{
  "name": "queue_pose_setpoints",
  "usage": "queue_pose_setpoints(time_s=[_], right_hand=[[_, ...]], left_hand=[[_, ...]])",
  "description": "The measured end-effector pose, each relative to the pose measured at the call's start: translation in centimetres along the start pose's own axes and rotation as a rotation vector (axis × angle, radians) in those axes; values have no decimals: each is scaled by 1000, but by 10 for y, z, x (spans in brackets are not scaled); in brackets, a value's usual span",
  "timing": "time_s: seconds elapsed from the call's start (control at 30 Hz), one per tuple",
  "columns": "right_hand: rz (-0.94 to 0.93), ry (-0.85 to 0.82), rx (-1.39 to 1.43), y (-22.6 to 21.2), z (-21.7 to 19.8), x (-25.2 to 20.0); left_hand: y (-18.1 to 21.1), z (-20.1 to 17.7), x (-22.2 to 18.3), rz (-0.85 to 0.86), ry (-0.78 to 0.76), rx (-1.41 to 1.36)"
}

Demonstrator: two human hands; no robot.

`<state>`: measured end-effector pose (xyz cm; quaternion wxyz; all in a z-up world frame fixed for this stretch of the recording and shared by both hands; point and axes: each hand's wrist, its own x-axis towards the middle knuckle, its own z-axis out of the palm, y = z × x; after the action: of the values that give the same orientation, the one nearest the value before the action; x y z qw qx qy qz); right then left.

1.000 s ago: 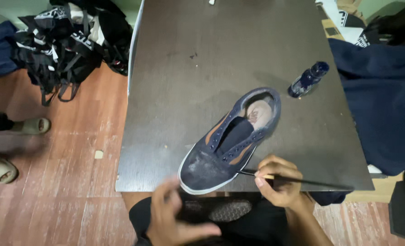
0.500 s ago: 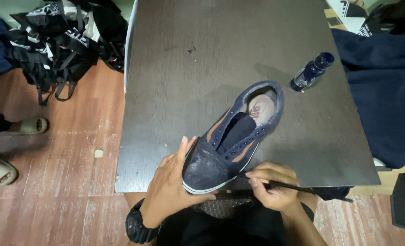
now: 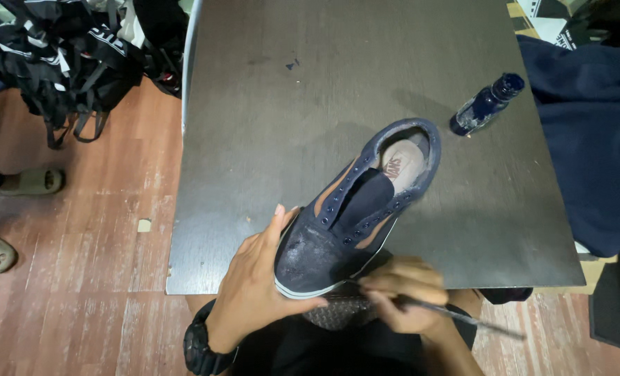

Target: The person applies a liquid from a small bottle to the dark upper material of a shoe using a thin brush, working along the edges and seams.

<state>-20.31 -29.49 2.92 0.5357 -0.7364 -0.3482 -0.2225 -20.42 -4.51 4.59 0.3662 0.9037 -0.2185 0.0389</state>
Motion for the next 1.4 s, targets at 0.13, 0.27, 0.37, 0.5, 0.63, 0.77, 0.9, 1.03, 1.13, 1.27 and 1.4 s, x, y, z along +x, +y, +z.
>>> queue_pose_setpoints(time_s=[0.13,0.27,0.37,0.5,0.63,0.77,0.9,1.03,1.13,1.27,1.4], right_hand=[[-23,14,-96,-8,6,9],[-36,7,-90,-7,3,4],[67,-24,-59,0,3,-5],[136,87,-191,-3,3,-5],[180,-159,-219,23,-7,-46],[209,79,-186,-1,3,-19],[174,102,-77,-7,2,-8],[31,36,-13,-10,2,0],[32,25,21,-9,-1,-2],[28,8,33,-10,0,0],[-15,42,32,-13,0,-6]], left_hand=[[1,-1,1,34,9,3],[1,2,0,50,34,29],[2,3,-1,52,64,57],[2,3,-1,66,94,68],[4,1,1,40,103,95],[4,1,-2,34,87,87],[6,-1,-5,55,76,82],[4,-2,-6,37,63,93],[2,2,-8,34,56,96],[0,1,-10,70,65,98],[8,0,-9,38,72,120]])
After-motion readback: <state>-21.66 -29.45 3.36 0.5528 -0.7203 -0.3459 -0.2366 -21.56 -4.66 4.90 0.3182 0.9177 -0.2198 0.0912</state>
